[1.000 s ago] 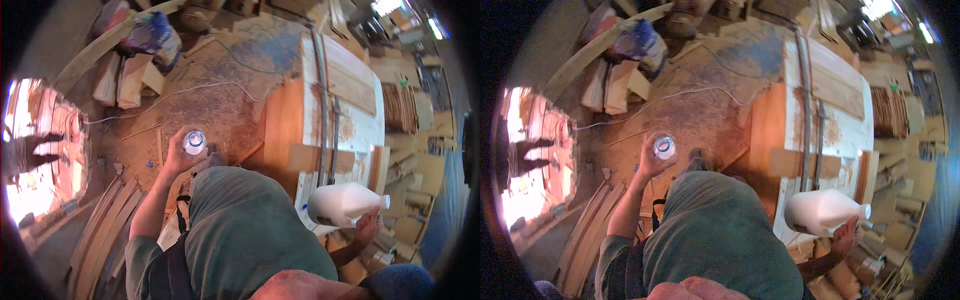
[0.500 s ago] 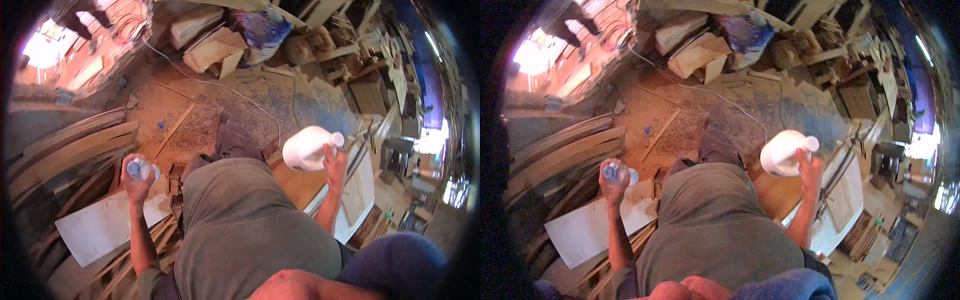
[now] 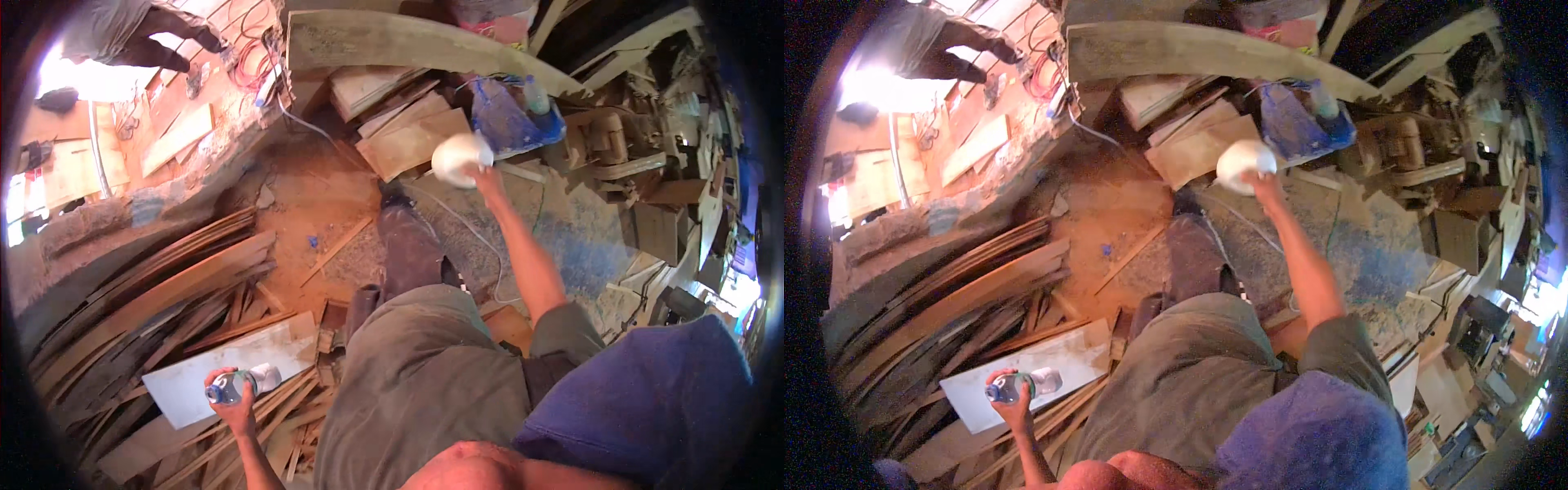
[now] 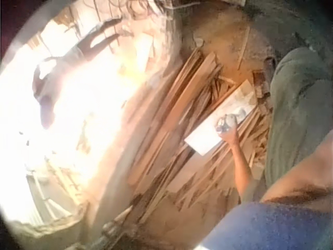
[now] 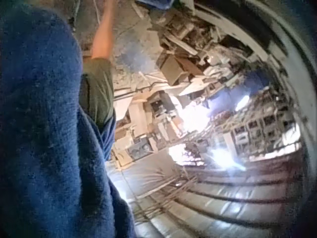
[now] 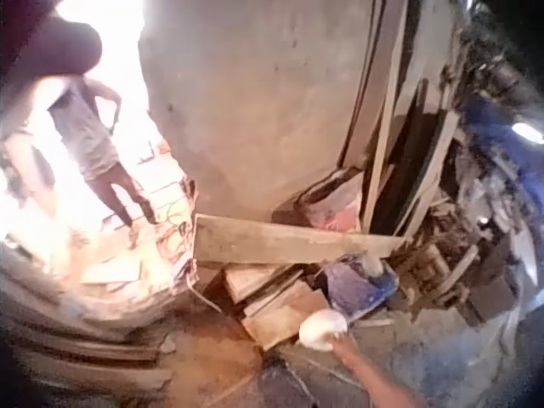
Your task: Pouring wood glue from a large white container into a smaller plastic water bottle for easier use.
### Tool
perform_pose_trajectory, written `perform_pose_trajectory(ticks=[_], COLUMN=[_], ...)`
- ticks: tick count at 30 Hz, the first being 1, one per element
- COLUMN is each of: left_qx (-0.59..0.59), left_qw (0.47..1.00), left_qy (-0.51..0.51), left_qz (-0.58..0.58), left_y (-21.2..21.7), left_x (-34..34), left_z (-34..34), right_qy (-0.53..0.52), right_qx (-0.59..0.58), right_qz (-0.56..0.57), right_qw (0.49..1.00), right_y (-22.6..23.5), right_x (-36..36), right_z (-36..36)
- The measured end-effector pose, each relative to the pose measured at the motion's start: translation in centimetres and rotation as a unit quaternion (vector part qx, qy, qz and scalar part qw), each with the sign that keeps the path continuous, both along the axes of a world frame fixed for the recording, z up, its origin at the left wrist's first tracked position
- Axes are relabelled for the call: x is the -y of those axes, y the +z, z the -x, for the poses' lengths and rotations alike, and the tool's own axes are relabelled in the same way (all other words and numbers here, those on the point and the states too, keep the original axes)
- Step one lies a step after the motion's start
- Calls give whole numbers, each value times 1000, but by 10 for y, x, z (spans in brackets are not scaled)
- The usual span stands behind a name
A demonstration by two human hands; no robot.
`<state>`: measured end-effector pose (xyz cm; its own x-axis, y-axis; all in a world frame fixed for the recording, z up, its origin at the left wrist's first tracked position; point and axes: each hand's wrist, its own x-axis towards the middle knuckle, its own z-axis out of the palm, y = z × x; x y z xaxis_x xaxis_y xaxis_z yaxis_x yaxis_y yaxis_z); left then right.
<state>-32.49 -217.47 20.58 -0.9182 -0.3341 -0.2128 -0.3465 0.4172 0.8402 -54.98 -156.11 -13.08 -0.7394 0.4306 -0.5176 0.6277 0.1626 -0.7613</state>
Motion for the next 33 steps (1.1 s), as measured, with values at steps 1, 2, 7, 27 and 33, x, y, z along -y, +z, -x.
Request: perform_pose_trajectory(ticks=[1,2,7,27,33], left_qx=[-9,3,-10,35,26], left_qw=[1000,999,999,999,988], left_qy=[13,26,45,-8,-150], left_qz=[-14,-34,6,-37,-28], left_y=[13,22,45,41,-4], left_x=[-13,-17,-53,-74,-15], left_z=[27,50,127,171,248], right_qy=[16,-19,-80,24,74], right_qx=[63,53,75,-24,146], right_qz=[6,27,71,-14,-144], right_qw=[998,998,991,999,976], right_y=[-11,-43,-136,-156,-64], right_x=[-2,-14,-42,7,49], right_z=[38,67,192,246,142])
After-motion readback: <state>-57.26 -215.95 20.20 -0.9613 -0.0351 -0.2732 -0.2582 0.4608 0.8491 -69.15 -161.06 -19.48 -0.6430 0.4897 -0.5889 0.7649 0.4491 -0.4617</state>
